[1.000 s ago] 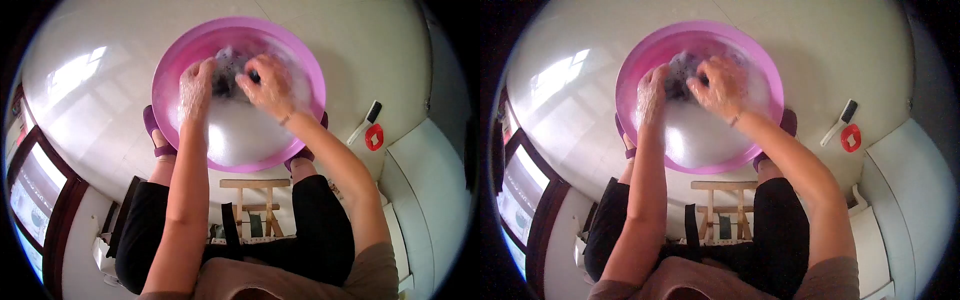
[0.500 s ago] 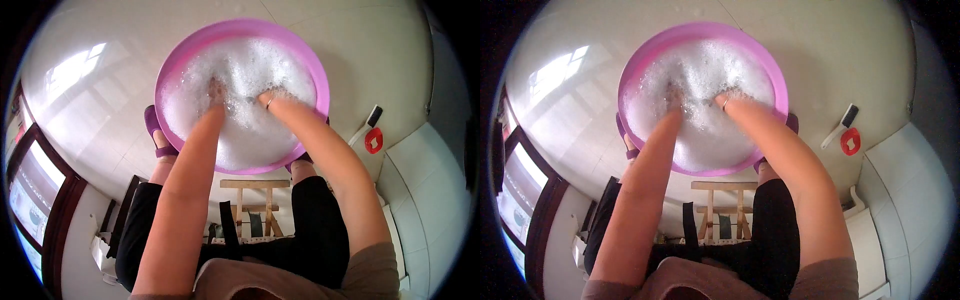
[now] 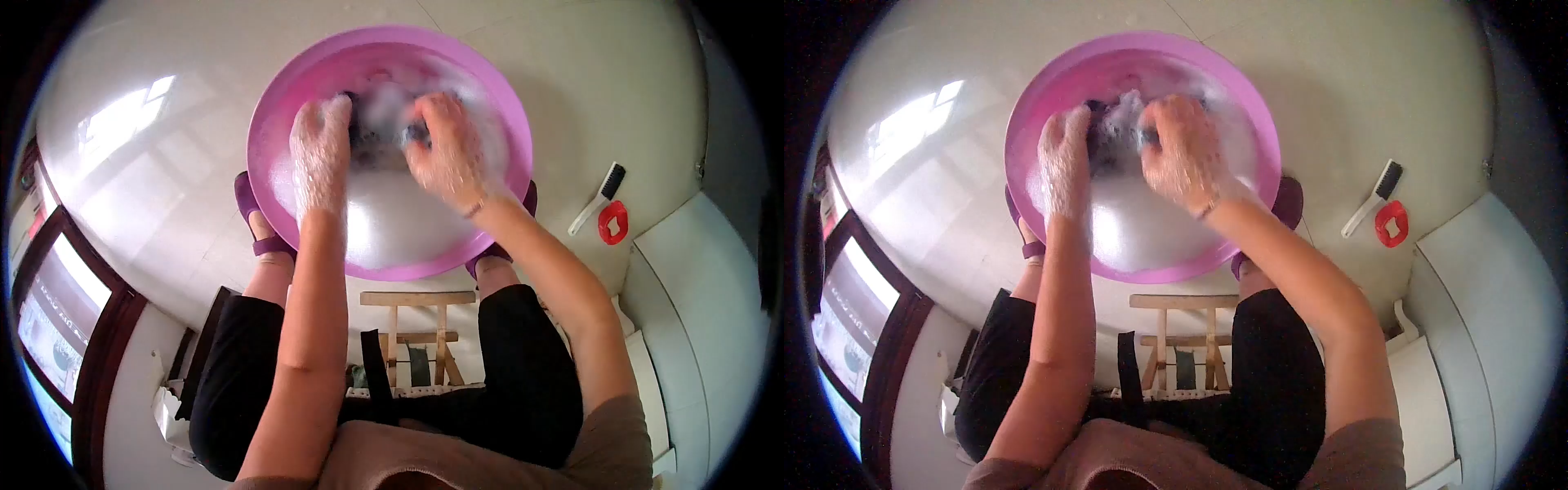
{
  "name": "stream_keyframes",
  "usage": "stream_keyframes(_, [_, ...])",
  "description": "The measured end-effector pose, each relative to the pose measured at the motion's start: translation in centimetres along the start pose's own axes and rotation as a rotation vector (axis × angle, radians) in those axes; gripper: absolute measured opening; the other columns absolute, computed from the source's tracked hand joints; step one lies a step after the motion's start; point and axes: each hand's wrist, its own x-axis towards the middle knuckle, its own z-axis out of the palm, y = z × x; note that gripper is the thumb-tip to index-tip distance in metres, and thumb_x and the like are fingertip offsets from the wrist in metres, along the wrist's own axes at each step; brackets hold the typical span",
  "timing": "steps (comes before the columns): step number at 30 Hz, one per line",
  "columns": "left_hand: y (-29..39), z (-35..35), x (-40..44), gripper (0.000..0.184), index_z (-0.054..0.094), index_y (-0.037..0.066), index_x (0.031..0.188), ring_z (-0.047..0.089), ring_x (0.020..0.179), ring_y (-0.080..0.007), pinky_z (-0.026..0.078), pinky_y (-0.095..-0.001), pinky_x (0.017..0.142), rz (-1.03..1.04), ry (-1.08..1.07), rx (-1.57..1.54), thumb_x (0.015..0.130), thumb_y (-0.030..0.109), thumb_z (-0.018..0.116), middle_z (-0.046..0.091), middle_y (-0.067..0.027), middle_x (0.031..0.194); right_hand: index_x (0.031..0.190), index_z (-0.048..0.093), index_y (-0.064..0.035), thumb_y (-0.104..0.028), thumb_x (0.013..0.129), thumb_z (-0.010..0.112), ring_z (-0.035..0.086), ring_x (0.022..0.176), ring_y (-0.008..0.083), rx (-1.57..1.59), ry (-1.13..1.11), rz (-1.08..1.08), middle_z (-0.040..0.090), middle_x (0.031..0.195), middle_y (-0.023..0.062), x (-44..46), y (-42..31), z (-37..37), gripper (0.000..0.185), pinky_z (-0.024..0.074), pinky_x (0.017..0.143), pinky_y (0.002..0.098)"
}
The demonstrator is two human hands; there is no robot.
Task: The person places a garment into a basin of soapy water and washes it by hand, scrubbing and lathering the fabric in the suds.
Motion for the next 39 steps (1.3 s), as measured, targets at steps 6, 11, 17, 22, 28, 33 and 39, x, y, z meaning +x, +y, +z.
stream_keyframes(6, [-2.0,1.1,-3.3,0.054,0.047,0.001,0.123,0.041,0.120,-0.0416,0.037,-0.0436,0.099,0.391,0.230,0.712,0.077,0.024,0.064,0.037,-0.0271,0.132,0.108,0.051,-0.0047,-0.008,0.071,0.065,0.049,0.107,0.0360,-0.125,-0.031,-0.067,0.053,0.107,0.0163,-1.8,-0.4,0.1,0.040,0.0392,0.092,0.0482])
stream_keyframes(11, [-12.3,2.3,4.3,0.065,0.042,0.002,0.129,0.045,0.119,-0.0322,0.032,-0.0363,0.103,0.341,0.033,0.653,0.076,0.031,0.065,0.043,-0.0204,0.132,0.129,0.043,-0.0033,-0.030,0.087,0.049,0.045,0.118,0.0362,-0.540,-0.897,0.188,0.049,0.122,0.0256,1.9,1.5,3.3,0.050,0.0292,0.105,0.0495])
stream_keyframes(17, [-17.0,-1.8,8.3,0.055,0.048,0.002,0.124,0.046,0.115,-0.0283,0.035,-0.0344,0.098,-0.073,-0.012,0.906,0.078,0.027,0.062,0.044,-0.0158,0.131,0.132,0.044,-0.0093,-0.038,0.092,0.034,0.037,0.127,0.0346,-0.192,-0.787,0.662,0.041,0.137,0.0167,3.4,3.0,4.2,0.051,0.0251,0.108,0.0420])
stream_keyframes(22, [-10.8,-1.1,8.7,0.047,0.053,0.002,0.120,0.048,0.112,-0.0251,0.038,-0.0328,0.094,-0.079,-0.039,0.786,0.079,0.024,0.059,0.045,-0.0120,0.131,0.127,0.045,-0.0065,-0.038,0.090,0.038,0.042,0.119,0.0366,-0.170,-0.805,0.642,0.044,0.129,0.0160,4.5,4.0,4.4,0.049,0.0316,0.099,0.0455])
stream_keyframes(28, [2.1,-1.0,1.8,0.039,0.058,0.002,0.115,0.049,0.108,-0.0212,0.042,-0.0308,0.089,-0.185,-0.173,0.027,0.081,0.020,0.056,0.045,-0.0074,0.130,0.108,0.050,-0.0008,-0.019,0.081,0.059,0.051,0.102,0.0385,-0.099,-0.126,0.267,0.058,0.103,0.0166,3.5,0.7,2.0,0.034,0.0430,0.082,0.0427])
stream_keyframes(33, [-1.0,-2.1,-1.7,0.040,0.063,-0.003,0.102,0.046,0.119,-0.0337,0.041,-0.0360,0.095,0.272,-0.119,0.411,0.071,0.023,0.060,0.038,-0.0247,0.134,0.105,0.051,-0.0041,-0.018,0.078,0.062,0.048,0.106,0.0348,-0.147,-0.182,0.039,0.056,0.105,0.0162,-1.5,-2.8,-2.1,0.032,0.0439,0.080,0.0487])
stream_keyframes(39, [-2.8,1.6,-0.3,0.061,0.045,0.004,0.128,0.034,0.126,-0.0437,0.035,-0.0447,0.101,0.379,-0.034,0.608,0.073,0.026,0.059,0.033,-0.0283,0.137,0.119,0.051,-0.0140,-0.018,0.079,0.062,0.049,0.112,0.0357,-0.545,-0.110,0.090,0.055,0.115,0.0206,-0.1,-1.9,1.3,0.043,0.0441,0.084,0.0504])
